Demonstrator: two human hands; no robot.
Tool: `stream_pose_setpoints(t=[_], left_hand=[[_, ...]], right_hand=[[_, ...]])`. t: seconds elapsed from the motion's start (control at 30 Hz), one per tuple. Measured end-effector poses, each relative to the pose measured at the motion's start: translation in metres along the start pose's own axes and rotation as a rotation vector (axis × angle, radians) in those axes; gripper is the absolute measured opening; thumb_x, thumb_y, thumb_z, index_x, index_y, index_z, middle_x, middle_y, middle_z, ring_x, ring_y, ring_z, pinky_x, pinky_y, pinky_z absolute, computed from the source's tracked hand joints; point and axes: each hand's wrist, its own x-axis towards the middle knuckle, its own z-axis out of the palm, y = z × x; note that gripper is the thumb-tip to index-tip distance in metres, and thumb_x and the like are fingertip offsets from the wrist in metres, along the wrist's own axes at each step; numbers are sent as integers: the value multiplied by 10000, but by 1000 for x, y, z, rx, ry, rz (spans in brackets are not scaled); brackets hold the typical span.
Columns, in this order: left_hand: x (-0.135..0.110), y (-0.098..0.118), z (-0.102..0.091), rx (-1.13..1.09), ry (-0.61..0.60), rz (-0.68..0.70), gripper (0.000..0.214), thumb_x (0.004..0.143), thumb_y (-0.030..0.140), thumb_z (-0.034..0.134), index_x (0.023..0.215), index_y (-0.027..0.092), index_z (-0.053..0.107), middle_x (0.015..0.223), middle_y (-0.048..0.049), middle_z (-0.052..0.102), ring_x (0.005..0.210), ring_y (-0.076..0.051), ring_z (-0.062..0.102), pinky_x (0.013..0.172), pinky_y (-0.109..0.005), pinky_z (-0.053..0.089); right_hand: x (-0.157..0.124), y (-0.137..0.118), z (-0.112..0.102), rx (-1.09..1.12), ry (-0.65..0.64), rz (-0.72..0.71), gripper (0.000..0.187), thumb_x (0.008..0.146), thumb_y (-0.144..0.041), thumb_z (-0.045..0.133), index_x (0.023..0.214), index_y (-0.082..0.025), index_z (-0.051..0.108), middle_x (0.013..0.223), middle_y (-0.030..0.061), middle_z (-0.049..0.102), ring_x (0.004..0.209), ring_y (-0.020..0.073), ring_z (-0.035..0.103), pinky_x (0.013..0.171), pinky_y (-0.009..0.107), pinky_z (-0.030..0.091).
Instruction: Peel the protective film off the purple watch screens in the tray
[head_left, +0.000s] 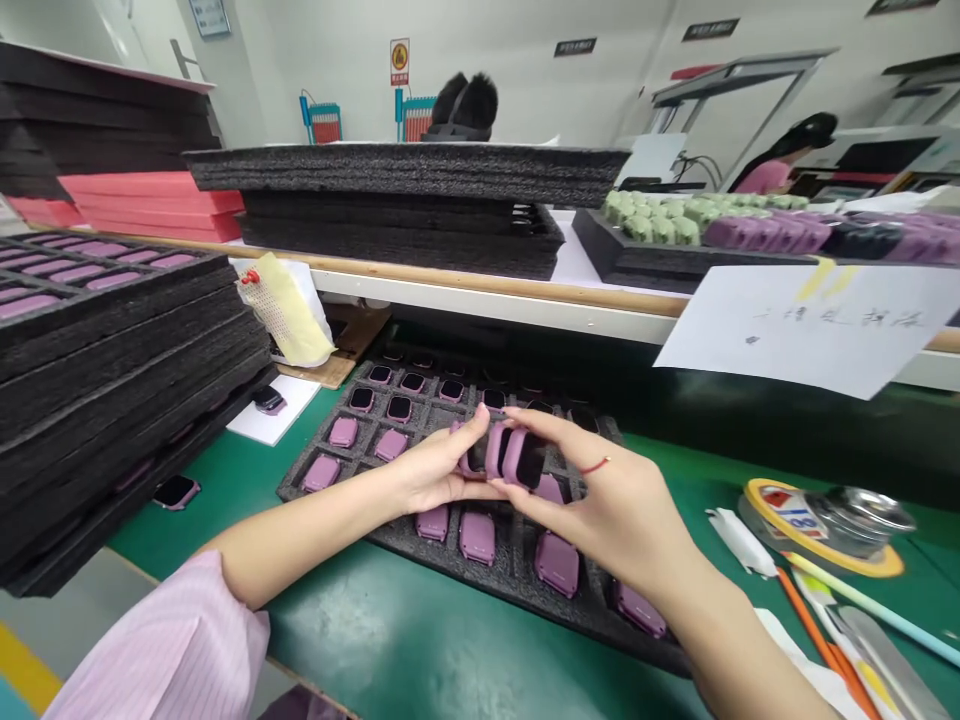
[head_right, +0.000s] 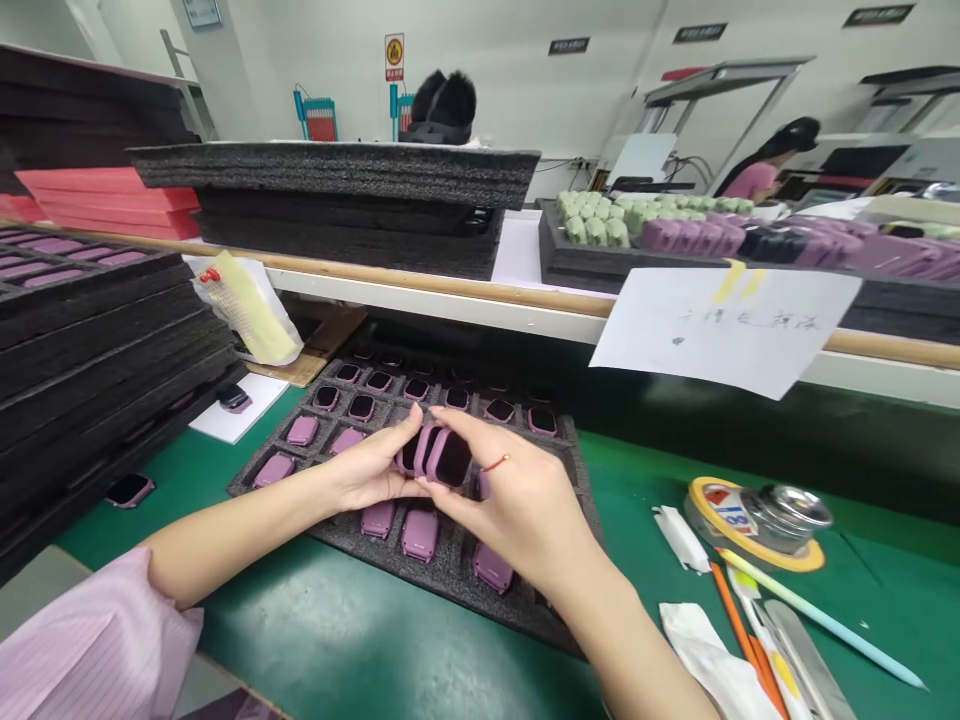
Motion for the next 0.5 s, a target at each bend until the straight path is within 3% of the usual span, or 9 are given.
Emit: stream_pose_setpoints(t=[0.1,0.2,0.33,0.5], left_hand=[[-8,2,4,48,-102,-5,679,707,713,804,994,111,673,873,-115,699,800,-223,703,797,-364,601],[-16,5,7,106,-152,28,671,608,654,900,954,128,666,799,-54,671,750,-177,679,755,-297,586],[-27,7,11,130,-172,59,541,764,639,809,943,158,639,786,-9,633,723,-124,623,752,-264,551],[-45,12,19,78,-308,-52,568,863,687,675,1101,174,625,939,-46,654,838,-143,633,851,-287,530]], right_hand=[[-1,-7,5,40,-67,-48,488,931,-182,625,1406,-215,517,1292,77,683,1054,242,726,797,300,653],[-2,-8,11,99,-100,-25,634,885,-105,657,1473,-221,451,1382,86,627,1179,252,674,912,317,634],[-3,-14,18,185,-45,15,775,877,-116,717,1547,-282,364,1428,77,589,1255,263,623,1069,401,554],[-6,-23,18,305,48,38,744,891,-194,723,1543,-297,380,1359,66,635,1197,268,642,1047,435,530]])
